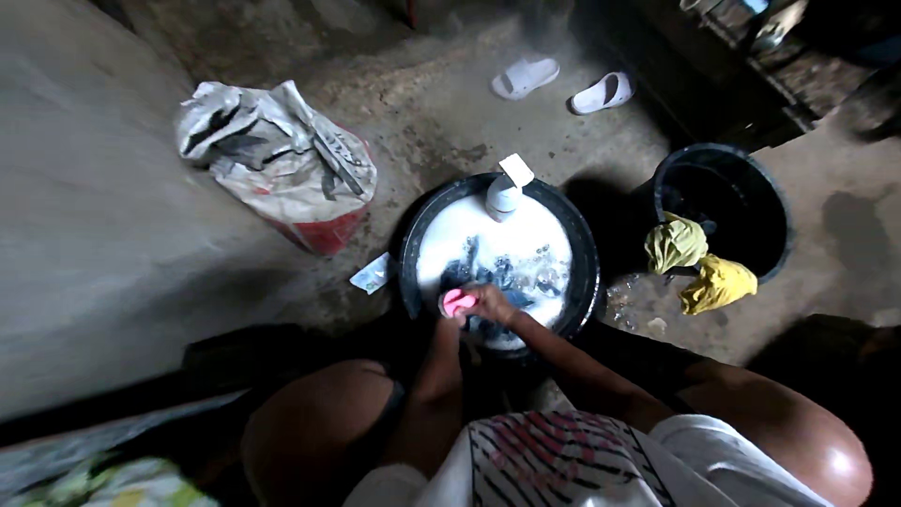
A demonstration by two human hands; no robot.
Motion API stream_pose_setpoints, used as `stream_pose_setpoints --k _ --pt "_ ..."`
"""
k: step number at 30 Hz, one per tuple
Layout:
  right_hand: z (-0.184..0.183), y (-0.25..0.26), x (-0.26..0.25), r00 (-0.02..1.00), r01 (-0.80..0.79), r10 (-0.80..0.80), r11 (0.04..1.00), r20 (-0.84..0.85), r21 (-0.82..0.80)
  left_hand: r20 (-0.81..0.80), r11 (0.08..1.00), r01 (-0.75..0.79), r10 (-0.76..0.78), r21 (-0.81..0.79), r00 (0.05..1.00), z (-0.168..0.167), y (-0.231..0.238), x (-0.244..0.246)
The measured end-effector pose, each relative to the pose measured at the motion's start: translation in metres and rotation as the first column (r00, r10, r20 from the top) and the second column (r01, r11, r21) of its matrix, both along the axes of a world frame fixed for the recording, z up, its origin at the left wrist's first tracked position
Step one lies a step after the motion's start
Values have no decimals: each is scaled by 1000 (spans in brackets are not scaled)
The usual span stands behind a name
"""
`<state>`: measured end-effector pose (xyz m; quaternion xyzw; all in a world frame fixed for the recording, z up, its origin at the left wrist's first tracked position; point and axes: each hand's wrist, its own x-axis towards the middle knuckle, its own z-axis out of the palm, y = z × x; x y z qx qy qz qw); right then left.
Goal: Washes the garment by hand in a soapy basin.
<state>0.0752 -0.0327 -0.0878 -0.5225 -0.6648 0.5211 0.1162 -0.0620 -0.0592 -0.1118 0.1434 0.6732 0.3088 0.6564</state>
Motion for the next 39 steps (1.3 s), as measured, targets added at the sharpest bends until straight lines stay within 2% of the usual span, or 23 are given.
stream_pose_setpoints --k 1,4,6,7,9,11,13,14,16,19,20,22,24,25,27,29,30,31,32,34,35,37,39 --pt "-11 -6 7 1000 -3 3 1000 27 -14 7 999 40 -39 -29 999 -3 -1 1" --pt "-39 0 79 886 -6 99 979 454 -202 100 957 247 -234 -153 967 -19 8 -3" --pt "-25 10 112 798 1 184 952 573 -307 123 944 269 -249 -190 961 -20 14 -4" --pt "-18 13 112 797 14 175 951 578 -308 121 942 269 -249 -201 961 -20 15 -5" --pt "-7 15 84 882 40 64 977 467 -209 100 947 255 -239 -196 966 -22 14 -3" --pt "5 13 35 985 17 -4 997 174 -78 32 981 154 -151 -122 988 -15 7 1" --pt "7 1 0 996 -17 16 1000 -88 -11 -1 1000 -11 11 9 1000 -5 -4 1" --pt "-3 -7 2 995 -30 30 1000 -92 5 1 1000 -1 1 24 1000 1 -4 2" --pt "-32 -15 41 988 -35 42 998 151 -51 33 981 157 -154 -113 987 -4 6 0" --pt "-23 12 108 798 7 175 955 577 -298 103 951 226 -208 -210 973 -19 16 -2" --pt "-13 21 121 752 76 147 949 643 -306 104 952 216 -198 -216 975 -19 15 -2" --pt "-2 35 131 738 258 -82 951 670 -168 94 953 211 -195 -217 976 -21 17 -3" --pt "-10 45 128 732 381 -316 924 604 22 90 951 230 -216 -208 972 -23 21 -1" --pt "-23 43 126 736 402 -359 914 574 57 87 949 240 -227 -202 970 -23 20 0" --pt "-47 31 121 756 358 -269 933 597 -33 75 945 260 -250 -199 965 -24 17 1" --pt "-47 24 114 789 277 -61 924 612 -265 65 945 263 -256 -196 965 -25 17 1" --pt "-46 22 112 823 271 -40 905 567 -328 66 943 268 -260 -197 963 -25 17 1" --pt "-48 18 111 867 331 -147 884 476 -331 64 943 267 -259 -198 964 -25 16 0" --pt "-48 13 107 870 455 -346 839 353 -300 58 943 265 -258 -203 964 -25 16 0" --pt "-38 9 88 751 641 -658 706 57 -302 47 942 253 -249 -222 967 -24 17 2" --pt "-31 8 75 710 645 -702 679 -54 -350 47 940 253 -249 -230 967 -24 17 3" --pt "-15 7 47 782 483 -590 776 -198 -407 20 945 228 -230 -235 973 -21 15 7" --pt "1 4 16 903 246 -333 919 -271 -306 -49 976 109 -120 -188 992 -13 4 7"
